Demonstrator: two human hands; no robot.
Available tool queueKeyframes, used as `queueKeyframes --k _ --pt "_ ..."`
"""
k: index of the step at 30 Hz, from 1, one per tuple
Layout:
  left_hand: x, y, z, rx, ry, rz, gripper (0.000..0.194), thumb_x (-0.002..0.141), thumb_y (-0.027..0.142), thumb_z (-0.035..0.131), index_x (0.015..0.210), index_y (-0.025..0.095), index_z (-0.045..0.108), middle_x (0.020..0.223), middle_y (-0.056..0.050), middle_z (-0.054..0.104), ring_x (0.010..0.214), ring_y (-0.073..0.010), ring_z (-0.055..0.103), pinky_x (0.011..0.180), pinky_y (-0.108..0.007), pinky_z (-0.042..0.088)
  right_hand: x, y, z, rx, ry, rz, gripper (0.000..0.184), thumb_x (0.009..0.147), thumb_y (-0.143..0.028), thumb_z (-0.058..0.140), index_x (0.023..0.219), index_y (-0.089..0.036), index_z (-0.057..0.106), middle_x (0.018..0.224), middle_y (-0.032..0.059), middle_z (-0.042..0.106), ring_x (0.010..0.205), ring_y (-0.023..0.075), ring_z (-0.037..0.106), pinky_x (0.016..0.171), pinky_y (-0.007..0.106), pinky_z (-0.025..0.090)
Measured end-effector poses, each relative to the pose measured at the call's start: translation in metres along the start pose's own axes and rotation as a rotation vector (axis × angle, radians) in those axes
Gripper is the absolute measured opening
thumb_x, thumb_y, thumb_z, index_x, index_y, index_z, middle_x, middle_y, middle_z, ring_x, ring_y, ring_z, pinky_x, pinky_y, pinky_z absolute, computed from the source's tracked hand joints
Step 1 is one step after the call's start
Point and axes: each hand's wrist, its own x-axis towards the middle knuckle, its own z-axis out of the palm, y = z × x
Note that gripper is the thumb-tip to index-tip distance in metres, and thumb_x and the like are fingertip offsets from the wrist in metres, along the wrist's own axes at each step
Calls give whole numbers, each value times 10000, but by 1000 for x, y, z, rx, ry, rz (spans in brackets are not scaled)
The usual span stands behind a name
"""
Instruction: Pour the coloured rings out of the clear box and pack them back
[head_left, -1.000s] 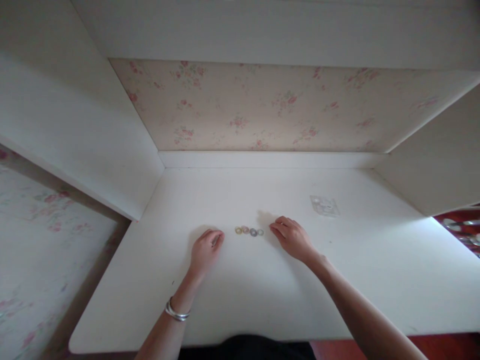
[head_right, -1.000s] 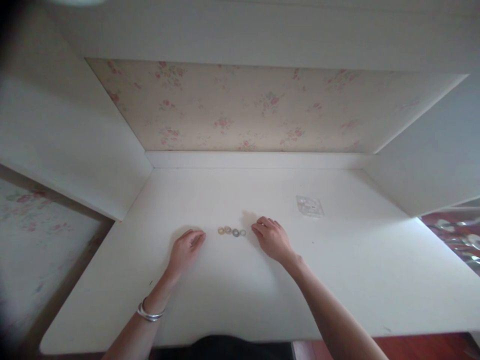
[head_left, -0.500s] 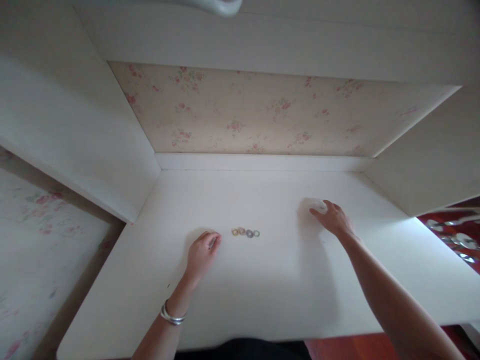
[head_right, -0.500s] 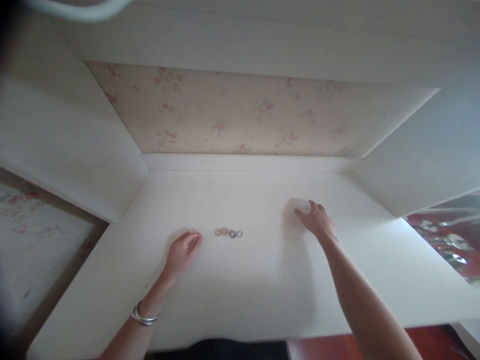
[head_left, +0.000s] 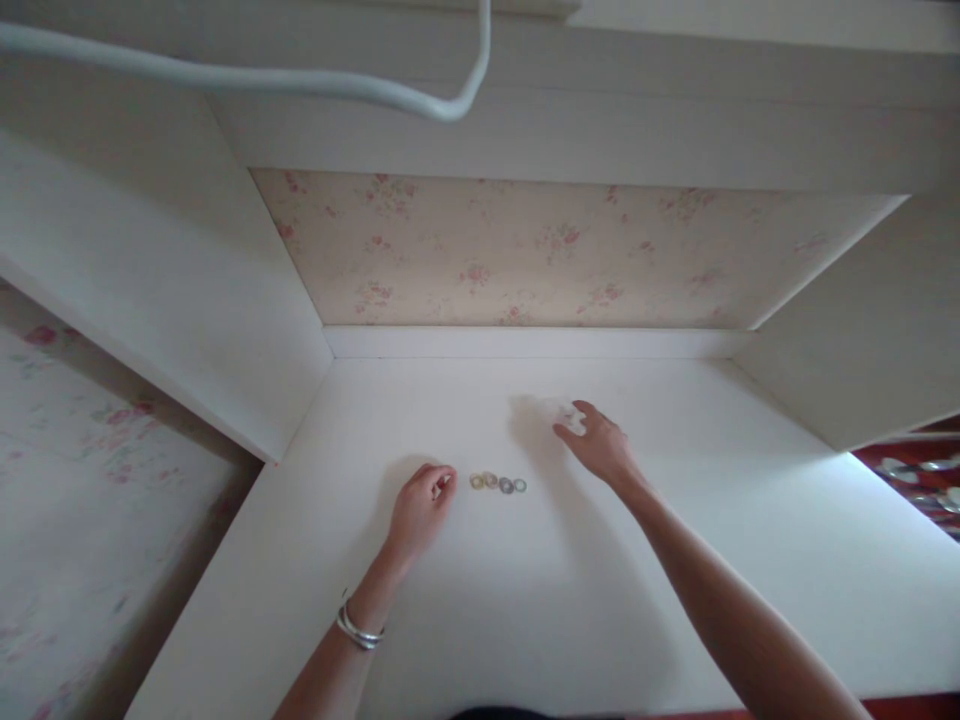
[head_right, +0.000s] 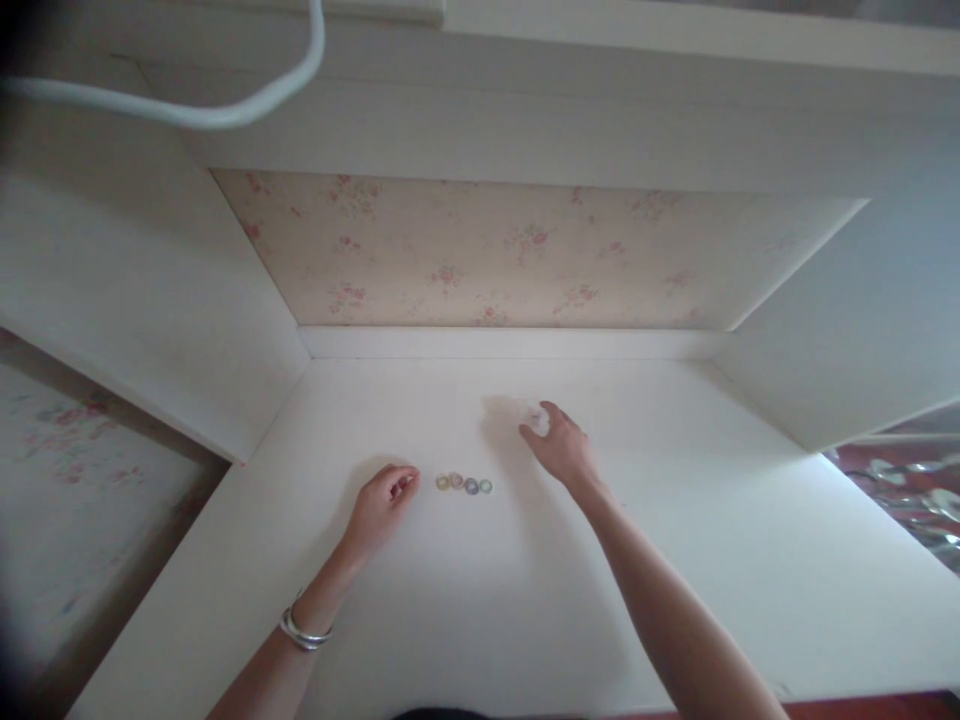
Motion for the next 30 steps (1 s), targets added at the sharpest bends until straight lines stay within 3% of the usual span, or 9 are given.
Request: queueKeyframes --k 4,7,9,12,17,20,25,30 --pt "22 5 11 28 -8 67 277 853 335 500 1079 198 585 1003 -44 621 736 -132 576 745 -284 475 -16 -54 25 70 -63 -123 538 790 -511 509 1250 -234 467 1202 78 590 999 226 596 825 329 445" --pt "40 0 20 90 -19 124 482 771 344 614 1212 182 507 1214 -84 553 1073 -206 532 942 -341 420 -24 -77 37 69 -81 -170 520 798 -496 507 1244 -234 463 1228 71 573 1024 227 586 836 332 439" --pt "52 -4 24 136 -59 134 661 714 376 671 1289 152 436 1290 -111 508 1193 -251 452 1014 -380 363 -26 -85 41 56 -88 -170 522 800 -489 506 1249 -227 455 1232 76 569 1011 228 592 828 333 438" --pt "67 -9 29 186 -129 113 805 659 434 707 1334 140 382 1328 -134 481 1220 -284 429 1031 -406 336 -28 -91 45 31 -112 -162 530 803 -495 500 1250 -214 456 1224 87 574 977 234 607 798 328 443" --pt "81 -4 35 232 -217 94 869 596 489 731 1336 186 391 1324 -123 493 1206 -299 443 1032 -418 312 -31 -94 50 -19 -124 -178 503 815 -481 486 1243 -218 469 1190 83 598 939 242 624 764 329 454" --pt "82 -3 37 221 -190 72 902 595 466 735 1362 184 353 1317 -122 498 1189 -298 459 1011 -418 329 -32 -94 52 -43 -131 -215 460 837 -494 447 1221 -244 496 1226 65 578 930 239 630 764 336 460" --pt "83 -7 38 142 -136 67 766 675 319 687 1359 212 358 1291 -91 527 1097 -239 530 948 -375 390 -33 -95 51 -103 -169 -278 412 858 -518 408 1149 -266 555 1285 64 534 900 237 643 753 340 466" --pt "84 -9 36 98 -156 19 775 671 321 682 1368 250 352 1265 -54 551 943 -202 582 869 -339 442 -33 -93 49 -118 -166 -320 418 881 -529 357 1132 -265 562 1249 69 559 881 232 650 738 332 469"
